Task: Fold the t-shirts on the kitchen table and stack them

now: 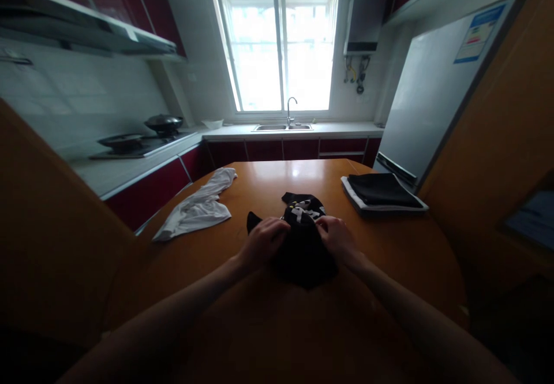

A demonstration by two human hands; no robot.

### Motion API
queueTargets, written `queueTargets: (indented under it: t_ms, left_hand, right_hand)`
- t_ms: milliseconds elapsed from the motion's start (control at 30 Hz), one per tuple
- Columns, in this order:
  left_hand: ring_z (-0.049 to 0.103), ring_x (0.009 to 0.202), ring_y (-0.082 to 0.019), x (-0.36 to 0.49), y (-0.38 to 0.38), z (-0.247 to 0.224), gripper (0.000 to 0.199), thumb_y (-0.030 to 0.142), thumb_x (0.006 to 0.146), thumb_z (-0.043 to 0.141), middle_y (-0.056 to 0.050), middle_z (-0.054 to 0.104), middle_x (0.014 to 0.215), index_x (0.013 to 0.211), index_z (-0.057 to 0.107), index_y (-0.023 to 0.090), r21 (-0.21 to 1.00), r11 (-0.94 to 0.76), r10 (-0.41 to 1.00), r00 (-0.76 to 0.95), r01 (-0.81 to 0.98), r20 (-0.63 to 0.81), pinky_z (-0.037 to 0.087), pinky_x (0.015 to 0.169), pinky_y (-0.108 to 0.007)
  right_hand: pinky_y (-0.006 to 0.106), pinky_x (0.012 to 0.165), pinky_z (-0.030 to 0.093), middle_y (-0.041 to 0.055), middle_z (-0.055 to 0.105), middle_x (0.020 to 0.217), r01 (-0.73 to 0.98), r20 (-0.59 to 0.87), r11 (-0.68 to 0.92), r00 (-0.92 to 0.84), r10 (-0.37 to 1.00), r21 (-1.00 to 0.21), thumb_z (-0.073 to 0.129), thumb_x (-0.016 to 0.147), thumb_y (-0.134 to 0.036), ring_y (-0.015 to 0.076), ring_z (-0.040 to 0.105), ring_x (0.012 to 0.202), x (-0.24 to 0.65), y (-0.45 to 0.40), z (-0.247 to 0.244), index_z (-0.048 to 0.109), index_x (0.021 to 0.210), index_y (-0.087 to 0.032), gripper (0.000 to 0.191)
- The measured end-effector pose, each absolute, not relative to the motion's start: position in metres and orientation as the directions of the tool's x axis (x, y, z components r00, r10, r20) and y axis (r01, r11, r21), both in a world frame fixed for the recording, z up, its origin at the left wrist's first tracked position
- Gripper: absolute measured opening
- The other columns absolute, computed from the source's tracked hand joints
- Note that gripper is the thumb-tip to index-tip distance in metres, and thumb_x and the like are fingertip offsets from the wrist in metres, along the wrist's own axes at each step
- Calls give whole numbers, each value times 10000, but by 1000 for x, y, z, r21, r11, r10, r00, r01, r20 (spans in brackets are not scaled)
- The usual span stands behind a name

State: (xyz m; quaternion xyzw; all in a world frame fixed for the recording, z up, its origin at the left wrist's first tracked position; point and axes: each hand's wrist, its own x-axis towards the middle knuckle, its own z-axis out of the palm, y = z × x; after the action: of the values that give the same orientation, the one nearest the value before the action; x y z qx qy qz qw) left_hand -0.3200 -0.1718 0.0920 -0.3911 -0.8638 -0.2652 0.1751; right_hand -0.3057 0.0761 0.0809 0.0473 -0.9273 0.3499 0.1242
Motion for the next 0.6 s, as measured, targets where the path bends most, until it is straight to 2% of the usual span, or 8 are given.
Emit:
queueTargets:
  t_ms: [67, 167, 233, 367, 467, 600]
  left_hand:
    - [613, 1124, -250, -344, -194, 89, 204, 185, 949, 567, -88, 700, 1156, 1119, 678, 204, 335, 716, 449, -771, 613, 451, 451, 1003, -370]
    - [631, 1113, -251, -364, -222, 74, 372, 218, 889, 666, -90, 687, 1204, 1261, 648, 225, 379, 761, 455, -850, 527, 267, 470, 981, -349]
    - [668, 989, -218, -365, -232, 64, 371, 183, 851, 681, -69, 710, 1107, 1219, 683, 230, 446, 726, 488, -849, 523, 202, 499, 894, -301]
    - [654, 773, -165, -351, -234, 57, 266, 137, 829, 605, -39, 703, 914, 1033, 756, 216, 544, 647, 516, -832, 534, 203, 498, 723, -246]
    - [628, 729, -155, -334, -233, 67, 245, 143, 807, 576, -46, 692, 879, 967, 756, 192, 563, 661, 506, -849, 496, 153, 476, 663, -229]
    - [606, 672, -148, -309, -247, 91, 209, 165, 757, 573, -13, 681, 775, 875, 742, 198, 544, 727, 565, -815, 418, -130, 427, 577, -209]
  right_hand:
    - [294, 665, 468, 69, 740, 824, -186, 338, 703, -938, 82, -687, 519, 896, -366, 216, 682, 756, -299, 91, 86, 694, 850, -208, 240]
    - [313, 660, 496, 88, 723, 800, -134, 360, 649, -904, 229, -749, 507, 858, -386, 229, 673, 738, -283, 122, 84, 657, 831, -191, 248]
    - [322, 625, 509, 99, 718, 785, -41, 296, 606, -898, 327, -794, 512, 820, -393, 242, 678, 724, -270, 145, 75, 647, 815, -192, 242]
    - [336, 563, 522, 112, 715, 743, 167, 102, 515, -885, 453, -840, 537, 739, -391, 263, 684, 686, -244, 181, 50, 643, 775, -199, 222]
    - [334, 593, 536, 106, 724, 729, 213, 13, 507, -914, 405, -835, 570, 701, -385, 256, 686, 695, -227, 200, 35, 659, 721, -206, 202]
    - [303, 508, 491, 77, 707, 652, 273, -215, 529, -962, 169, -804, 647, 686, -449, 214, 642, 561, -216, 222, 30, 683, 702, -198, 255]
